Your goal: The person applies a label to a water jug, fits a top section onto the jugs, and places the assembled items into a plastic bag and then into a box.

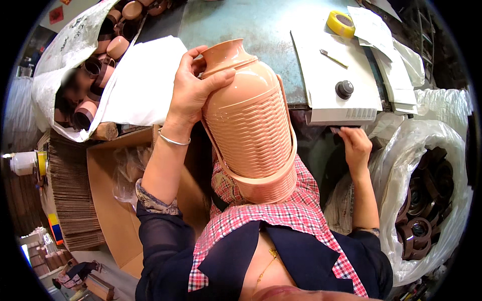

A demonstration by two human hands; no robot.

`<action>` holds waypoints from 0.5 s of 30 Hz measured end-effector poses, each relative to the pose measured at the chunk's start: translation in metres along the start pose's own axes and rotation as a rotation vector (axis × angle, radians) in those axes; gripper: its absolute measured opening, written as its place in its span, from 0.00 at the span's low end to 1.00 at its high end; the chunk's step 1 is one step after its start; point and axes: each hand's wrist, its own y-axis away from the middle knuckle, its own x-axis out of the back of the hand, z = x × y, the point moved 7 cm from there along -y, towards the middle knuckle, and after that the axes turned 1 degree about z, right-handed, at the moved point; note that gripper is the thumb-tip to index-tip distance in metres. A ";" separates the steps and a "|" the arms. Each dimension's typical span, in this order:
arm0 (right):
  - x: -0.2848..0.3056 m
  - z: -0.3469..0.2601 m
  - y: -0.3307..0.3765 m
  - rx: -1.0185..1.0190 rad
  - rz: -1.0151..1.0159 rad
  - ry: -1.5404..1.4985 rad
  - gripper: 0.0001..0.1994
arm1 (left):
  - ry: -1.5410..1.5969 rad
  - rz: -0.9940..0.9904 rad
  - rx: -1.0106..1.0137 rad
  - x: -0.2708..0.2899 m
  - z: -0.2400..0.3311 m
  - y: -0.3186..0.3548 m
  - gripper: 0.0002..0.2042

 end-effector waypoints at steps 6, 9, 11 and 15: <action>-0.019 -0.027 -0.069 -0.416 -0.097 -0.629 0.04 | 0.041 0.081 -0.064 0.001 0.004 0.007 0.34; -0.028 -0.067 -0.093 -0.419 -0.102 -0.932 0.05 | 0.016 0.068 -0.080 0.001 0.005 0.019 0.35; -0.035 -0.089 -0.103 -0.449 -0.126 -1.044 0.06 | -0.055 -0.023 -0.079 -0.003 0.005 0.025 0.41; -0.046 -0.123 -0.113 -0.458 -0.144 -1.287 0.07 | -0.083 -0.110 -0.129 -0.003 0.007 0.029 0.43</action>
